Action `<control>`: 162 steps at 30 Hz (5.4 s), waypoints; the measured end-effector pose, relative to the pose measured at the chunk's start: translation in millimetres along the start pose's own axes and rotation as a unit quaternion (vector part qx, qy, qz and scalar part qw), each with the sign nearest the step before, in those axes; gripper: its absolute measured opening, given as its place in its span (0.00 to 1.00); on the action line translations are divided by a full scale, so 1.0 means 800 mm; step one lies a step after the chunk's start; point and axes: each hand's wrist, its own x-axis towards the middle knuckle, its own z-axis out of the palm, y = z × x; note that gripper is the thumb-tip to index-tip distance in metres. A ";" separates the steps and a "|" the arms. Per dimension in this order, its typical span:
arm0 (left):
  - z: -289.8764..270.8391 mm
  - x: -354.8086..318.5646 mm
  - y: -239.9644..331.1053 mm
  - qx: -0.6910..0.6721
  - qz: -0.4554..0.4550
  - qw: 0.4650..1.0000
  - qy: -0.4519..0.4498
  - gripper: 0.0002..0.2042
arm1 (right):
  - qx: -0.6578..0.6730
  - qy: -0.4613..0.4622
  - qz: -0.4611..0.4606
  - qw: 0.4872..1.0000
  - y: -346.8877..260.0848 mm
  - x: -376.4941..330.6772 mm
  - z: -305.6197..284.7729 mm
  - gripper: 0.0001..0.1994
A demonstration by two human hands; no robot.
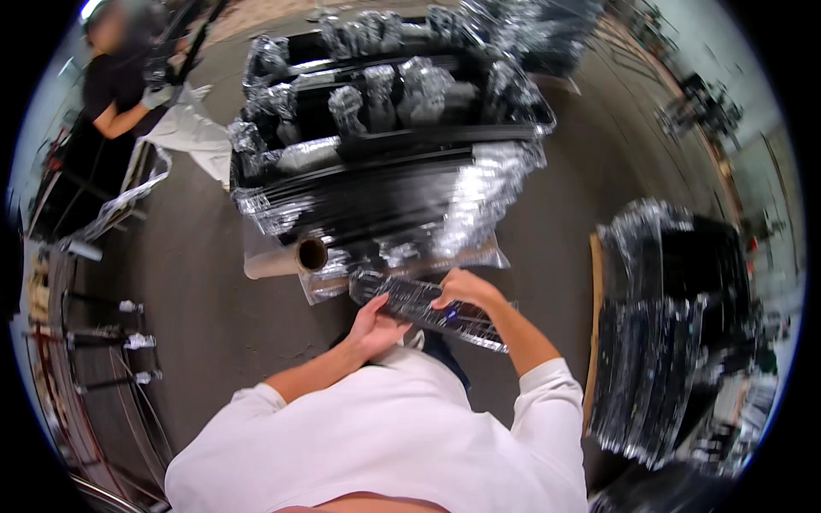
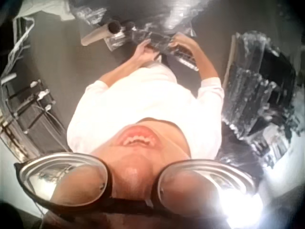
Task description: The person carries stacks of black metal frames wrapped in plastic and places them onto a pallet. They then retrieve a roll of clear plastic wrap and begin wrapping a stack of metal frames, rotating the stack to secure the plastic around the items.
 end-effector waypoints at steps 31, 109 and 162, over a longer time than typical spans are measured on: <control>-0.013 0.099 0.115 -0.064 0.336 0.939 0.042 0.14 | -0.171 0.010 -0.179 0.969 -0.038 0.193 -0.027 0.25; -0.279 -0.219 -0.213 0.785 0.281 0.494 0.246 0.21 | 0.630 0.386 -0.034 0.673 0.305 -0.430 0.412 0.17; 0.573 0.082 0.411 0.924 0.349 -0.021 0.153 0.24 | 0.697 0.079 -0.204 0.683 -0.193 0.191 -0.034 0.20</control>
